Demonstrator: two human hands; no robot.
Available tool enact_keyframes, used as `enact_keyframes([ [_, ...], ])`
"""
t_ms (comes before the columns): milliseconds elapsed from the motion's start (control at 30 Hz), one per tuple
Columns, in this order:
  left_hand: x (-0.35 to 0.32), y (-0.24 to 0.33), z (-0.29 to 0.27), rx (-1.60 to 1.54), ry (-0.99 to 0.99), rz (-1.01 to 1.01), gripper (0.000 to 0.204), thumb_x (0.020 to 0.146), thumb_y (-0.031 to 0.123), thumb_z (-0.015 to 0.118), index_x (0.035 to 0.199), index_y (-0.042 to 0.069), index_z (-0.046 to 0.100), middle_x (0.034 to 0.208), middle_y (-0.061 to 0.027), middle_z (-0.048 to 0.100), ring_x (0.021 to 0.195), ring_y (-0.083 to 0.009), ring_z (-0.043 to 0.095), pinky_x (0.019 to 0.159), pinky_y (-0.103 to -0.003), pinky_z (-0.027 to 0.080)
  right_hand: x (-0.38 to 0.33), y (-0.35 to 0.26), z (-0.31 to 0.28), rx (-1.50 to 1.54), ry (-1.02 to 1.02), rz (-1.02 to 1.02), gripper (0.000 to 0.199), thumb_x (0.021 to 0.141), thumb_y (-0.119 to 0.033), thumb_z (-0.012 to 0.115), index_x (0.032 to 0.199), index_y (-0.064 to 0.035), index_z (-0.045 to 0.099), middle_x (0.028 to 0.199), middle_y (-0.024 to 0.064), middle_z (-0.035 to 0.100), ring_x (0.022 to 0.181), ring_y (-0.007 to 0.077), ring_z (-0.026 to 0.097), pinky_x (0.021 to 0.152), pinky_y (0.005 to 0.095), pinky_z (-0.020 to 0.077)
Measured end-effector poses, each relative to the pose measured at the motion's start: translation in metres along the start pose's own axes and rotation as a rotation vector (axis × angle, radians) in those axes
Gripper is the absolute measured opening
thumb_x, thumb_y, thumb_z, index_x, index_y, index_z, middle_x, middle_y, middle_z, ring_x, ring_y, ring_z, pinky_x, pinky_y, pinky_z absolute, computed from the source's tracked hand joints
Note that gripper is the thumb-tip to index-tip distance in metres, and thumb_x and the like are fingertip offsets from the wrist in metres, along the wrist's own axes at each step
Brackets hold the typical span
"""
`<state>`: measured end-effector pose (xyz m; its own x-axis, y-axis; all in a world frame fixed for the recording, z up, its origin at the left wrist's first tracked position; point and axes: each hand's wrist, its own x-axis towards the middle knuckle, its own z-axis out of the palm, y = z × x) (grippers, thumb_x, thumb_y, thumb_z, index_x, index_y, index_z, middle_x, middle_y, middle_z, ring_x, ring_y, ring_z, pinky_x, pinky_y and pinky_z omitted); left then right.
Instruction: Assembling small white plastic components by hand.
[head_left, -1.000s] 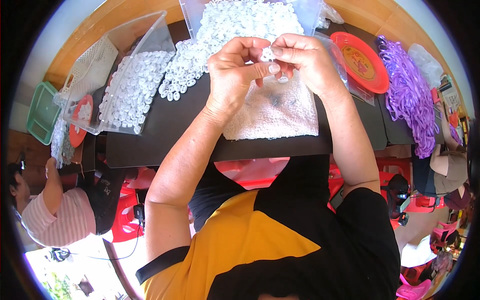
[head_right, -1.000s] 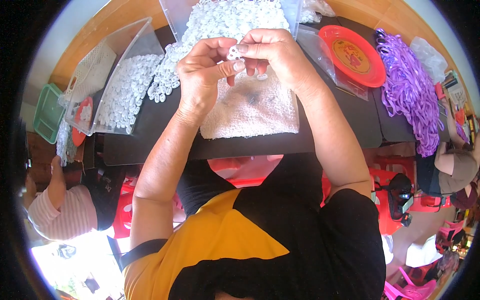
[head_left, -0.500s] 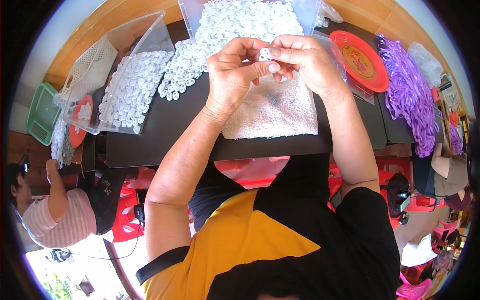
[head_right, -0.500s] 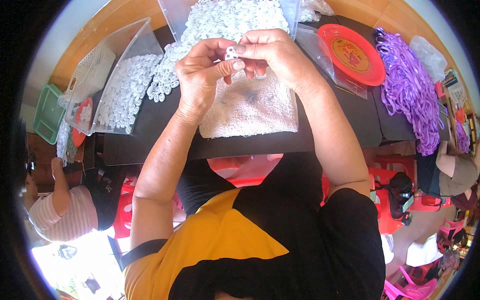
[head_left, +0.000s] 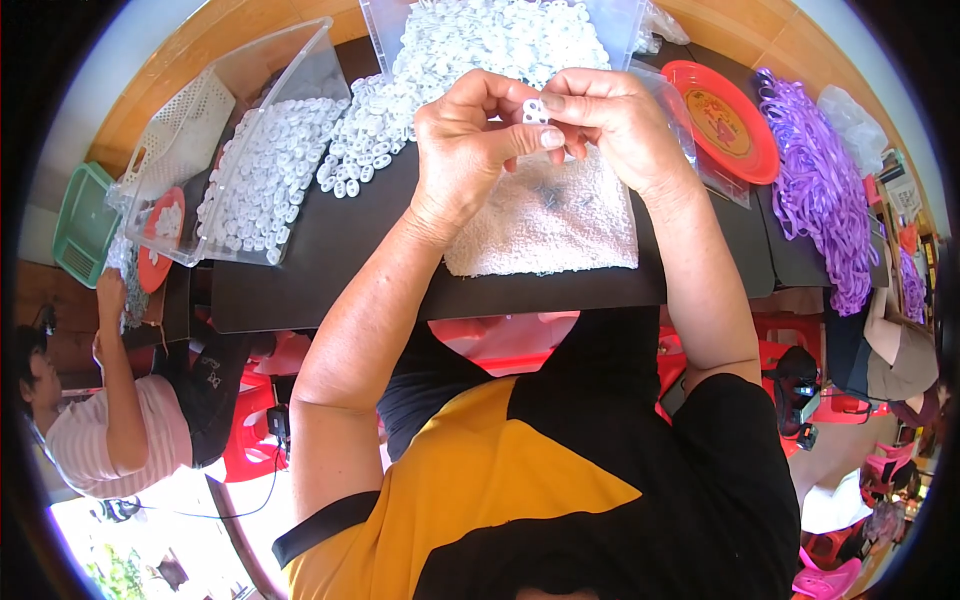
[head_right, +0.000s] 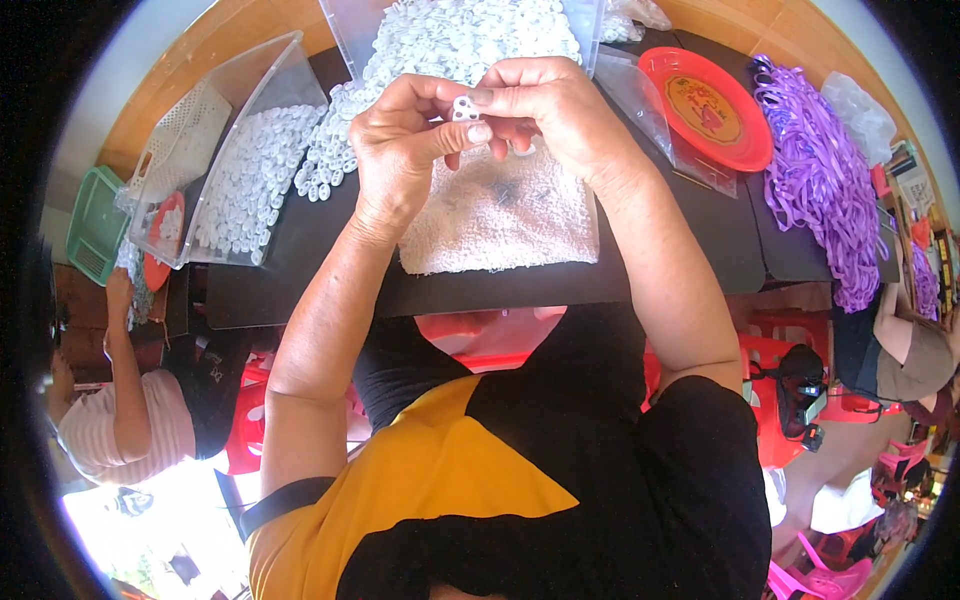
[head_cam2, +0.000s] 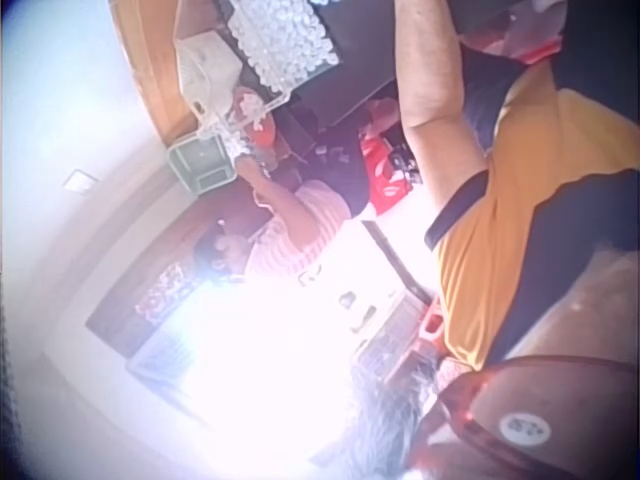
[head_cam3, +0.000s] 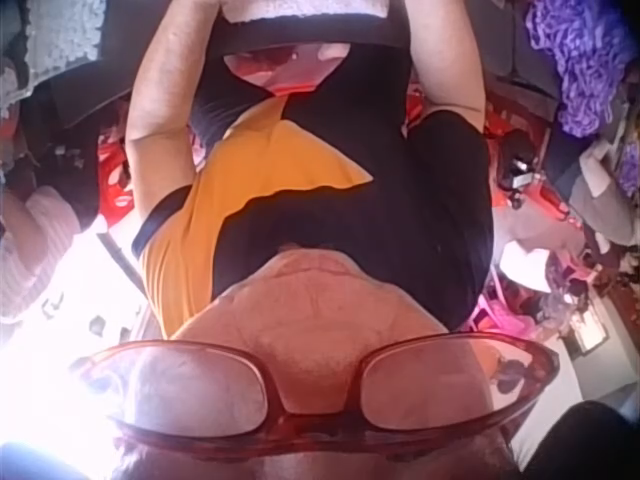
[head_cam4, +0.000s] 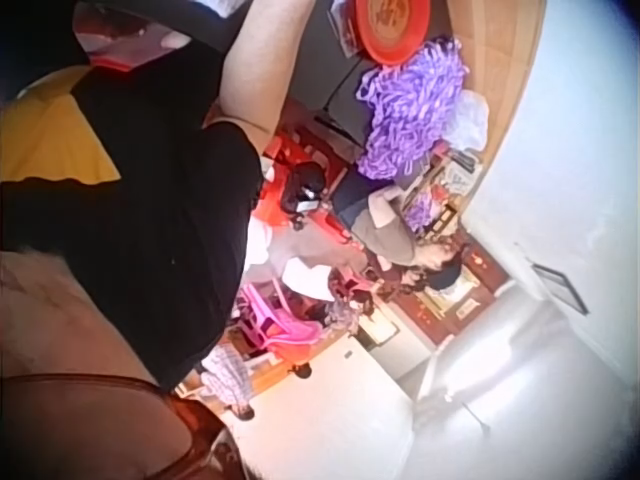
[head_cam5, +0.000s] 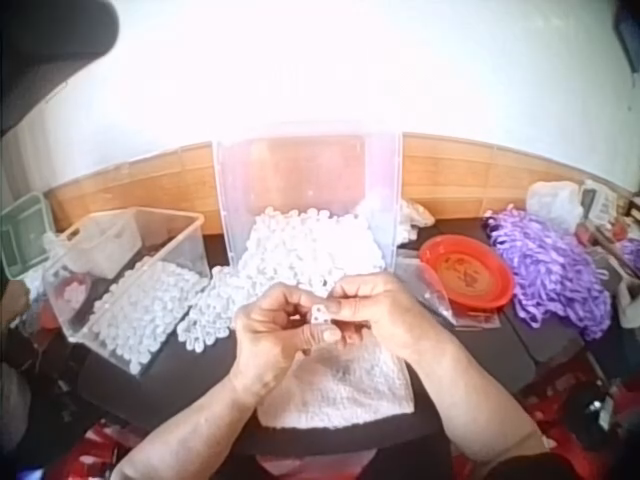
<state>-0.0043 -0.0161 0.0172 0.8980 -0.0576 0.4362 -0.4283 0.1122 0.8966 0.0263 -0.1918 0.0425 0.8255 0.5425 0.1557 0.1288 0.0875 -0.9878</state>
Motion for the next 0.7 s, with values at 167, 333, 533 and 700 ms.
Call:
enact_keyframes([
  [167, 0.0005, 0.0001, 0.0000, 0.000, 0.013, -0.030, 0.029, 0.071, 0.004, 0.082, 0.092, 0.002, 0.064, 0.077, -0.0031, 0.066, 0.064, -0.0040, 0.058, 0.047, -0.017, 0.043, -0.0003, 0.0017, 0.0022, -0.016, 0.035, -0.013, 0.022, 0.091, -0.022, 0.060, 0.083, -0.0029, 0.066, 0.067, 0.0009, 0.062, 0.056, 0.0080, 0.058, 0.051, 0.0181, 0.0374],
  [333, -0.0013, 0.0032, 0.0001, 0.057, 0.012, -0.017, 0.027, 0.074, 0.000, 0.078, 0.096, -0.001, 0.063, 0.079, -0.0057, 0.066, 0.066, -0.0064, 0.059, 0.048, -0.018, 0.044, -0.0006, 0.0016, 0.0020, -0.031, 0.028, -0.016, 0.022, 0.091, -0.023, 0.060, 0.083, -0.0034, 0.066, 0.068, 0.0008, 0.062, 0.056, 0.0079, 0.058, 0.051, 0.0180, 0.0372],
  [533, -0.0024, 0.0012, 0.0029, 0.036, 0.020, 0.040, 0.029, 0.074, 0.000, 0.078, 0.098, -0.001, 0.063, 0.081, -0.0044, 0.065, 0.068, -0.0065, 0.059, 0.051, -0.019, 0.046, -0.0018, -0.0001, 0.0021, 0.011, 0.035, -0.015, 0.021, 0.091, -0.022, 0.061, 0.083, -0.0035, 0.066, 0.068, 0.0007, 0.061, 0.057, 0.0080, 0.058, 0.052, 0.0183, 0.0372],
  [700, -0.0005, -0.0007, 0.0030, 0.009, 0.037, 0.017, 0.026, 0.076, 0.000, 0.077, 0.099, 0.000, 0.065, 0.080, -0.0031, 0.064, 0.067, -0.0059, 0.058, 0.050, -0.018, 0.046, -0.0003, 0.0027, 0.0016, -0.009, 0.069, -0.068, 0.019, 0.090, -0.022, 0.062, 0.084, -0.0038, 0.066, 0.067, -0.0003, 0.061, 0.059, 0.0075, 0.058, 0.053, 0.0191, 0.0379],
])
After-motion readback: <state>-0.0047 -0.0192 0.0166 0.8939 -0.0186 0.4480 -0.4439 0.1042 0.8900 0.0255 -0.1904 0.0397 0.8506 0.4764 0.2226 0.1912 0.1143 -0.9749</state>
